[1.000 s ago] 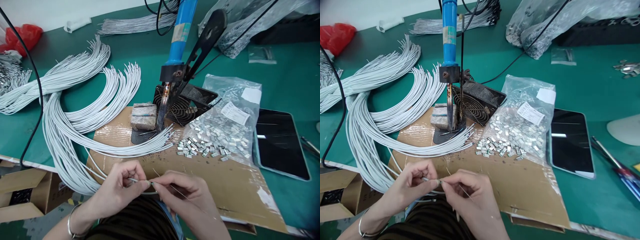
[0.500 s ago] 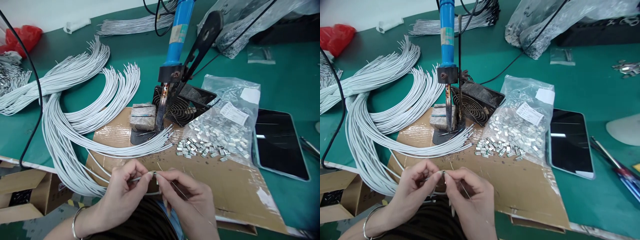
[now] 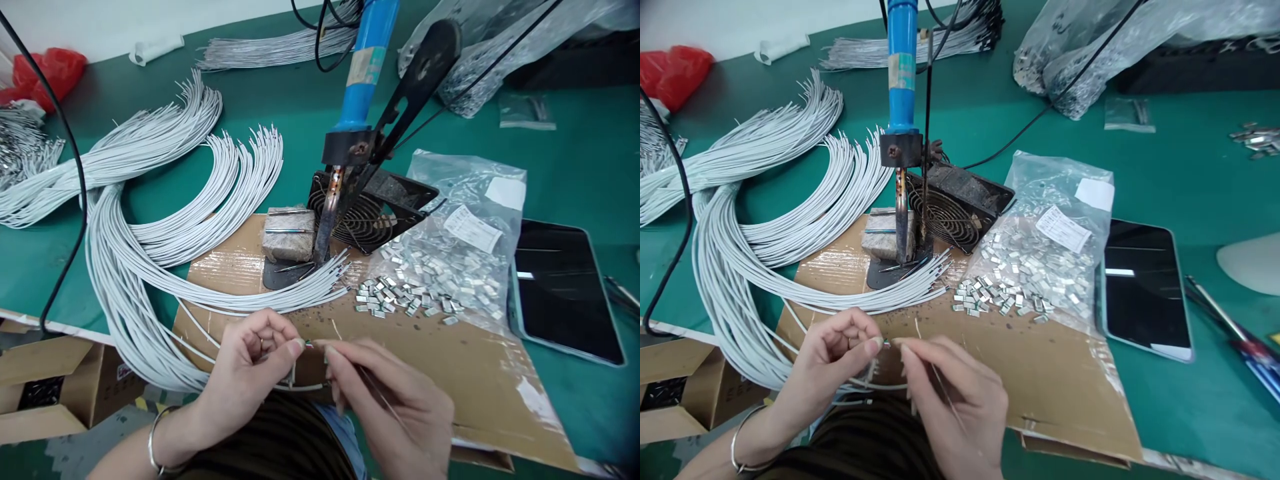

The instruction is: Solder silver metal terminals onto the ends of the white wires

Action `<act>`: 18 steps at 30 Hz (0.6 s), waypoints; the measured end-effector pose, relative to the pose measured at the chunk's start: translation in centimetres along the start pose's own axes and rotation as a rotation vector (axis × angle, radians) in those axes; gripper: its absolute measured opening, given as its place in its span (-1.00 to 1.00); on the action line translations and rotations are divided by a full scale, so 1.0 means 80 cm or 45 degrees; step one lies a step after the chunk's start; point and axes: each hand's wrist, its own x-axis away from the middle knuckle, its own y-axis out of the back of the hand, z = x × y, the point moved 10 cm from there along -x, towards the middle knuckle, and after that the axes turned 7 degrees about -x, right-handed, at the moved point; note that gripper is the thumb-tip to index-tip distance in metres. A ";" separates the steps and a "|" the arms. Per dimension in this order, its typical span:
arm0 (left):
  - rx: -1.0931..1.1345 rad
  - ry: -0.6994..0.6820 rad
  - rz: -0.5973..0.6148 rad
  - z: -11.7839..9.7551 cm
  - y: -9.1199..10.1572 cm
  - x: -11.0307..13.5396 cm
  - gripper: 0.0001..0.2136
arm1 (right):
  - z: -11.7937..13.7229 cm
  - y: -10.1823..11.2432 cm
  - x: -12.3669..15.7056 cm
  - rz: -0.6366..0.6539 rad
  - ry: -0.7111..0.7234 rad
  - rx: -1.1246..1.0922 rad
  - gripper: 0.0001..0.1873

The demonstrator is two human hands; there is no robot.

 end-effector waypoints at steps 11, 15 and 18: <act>-0.016 -0.001 -0.047 0.001 0.001 0.002 -0.82 | -0.024 0.011 0.002 -0.203 -0.330 -0.200 -0.94; -0.031 -0.017 -0.080 -0.003 0.002 0.001 -0.84 | -0.024 0.007 0.001 -0.162 -0.335 -0.175 -0.93; -0.023 -0.013 -0.074 -0.004 0.002 0.000 -0.85 | -0.028 0.009 0.003 -0.199 -0.365 -0.187 -0.92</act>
